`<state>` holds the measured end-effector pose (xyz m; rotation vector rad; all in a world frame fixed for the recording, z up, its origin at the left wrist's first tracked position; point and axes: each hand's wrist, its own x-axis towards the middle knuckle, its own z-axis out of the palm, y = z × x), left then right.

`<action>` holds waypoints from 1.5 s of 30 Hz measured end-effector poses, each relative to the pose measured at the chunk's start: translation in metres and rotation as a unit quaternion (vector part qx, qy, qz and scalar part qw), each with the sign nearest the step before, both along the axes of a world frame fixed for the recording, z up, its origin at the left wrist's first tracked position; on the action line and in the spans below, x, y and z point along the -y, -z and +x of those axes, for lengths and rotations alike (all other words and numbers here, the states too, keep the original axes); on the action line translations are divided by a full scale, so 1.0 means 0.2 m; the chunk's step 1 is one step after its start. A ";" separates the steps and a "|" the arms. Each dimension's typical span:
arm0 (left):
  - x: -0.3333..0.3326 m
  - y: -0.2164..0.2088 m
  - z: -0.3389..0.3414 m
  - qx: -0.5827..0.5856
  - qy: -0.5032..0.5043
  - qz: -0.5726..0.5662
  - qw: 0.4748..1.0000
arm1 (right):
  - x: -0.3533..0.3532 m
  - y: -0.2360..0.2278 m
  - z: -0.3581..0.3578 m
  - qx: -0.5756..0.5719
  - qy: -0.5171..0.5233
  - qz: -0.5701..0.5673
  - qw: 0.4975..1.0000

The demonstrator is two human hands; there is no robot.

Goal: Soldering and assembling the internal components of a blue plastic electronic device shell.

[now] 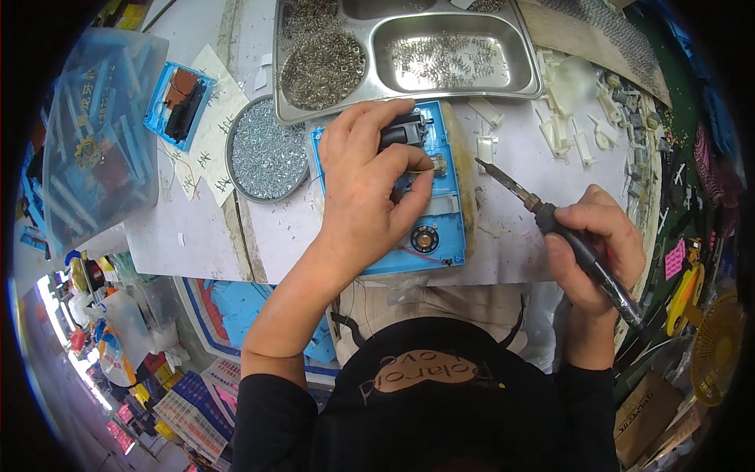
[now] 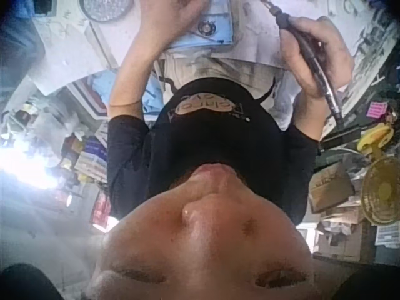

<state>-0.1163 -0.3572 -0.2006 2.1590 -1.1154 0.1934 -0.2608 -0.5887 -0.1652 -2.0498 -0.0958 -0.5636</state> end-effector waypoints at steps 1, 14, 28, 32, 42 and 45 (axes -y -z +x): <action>0.00 -0.01 0.00 -0.008 -0.001 0.010 1.000 | 0.00 0.00 0.00 -0.003 0.000 -0.001 1.000; -0.01 -0.03 -0.01 -0.036 -0.004 0.031 0.999 | -0.01 0.00 0.02 0.001 -0.013 -0.012 1.000; 0.00 -0.01 0.00 -0.027 -0.003 0.005 1.000 | -0.01 0.02 0.05 0.016 -0.026 -0.019 0.999; 0.01 -0.02 0.00 -0.029 -0.009 0.001 1.000 | -0.02 0.02 0.05 0.011 -0.024 -0.020 0.999; 0.03 -0.01 0.00 -0.014 -0.026 -0.009 1.000 | -0.04 0.02 0.08 -0.001 -0.026 -0.022 0.999; 0.03 0.00 0.00 0.007 -0.029 -0.008 1.000 | -0.05 0.03 0.09 -0.012 -0.033 -0.019 0.999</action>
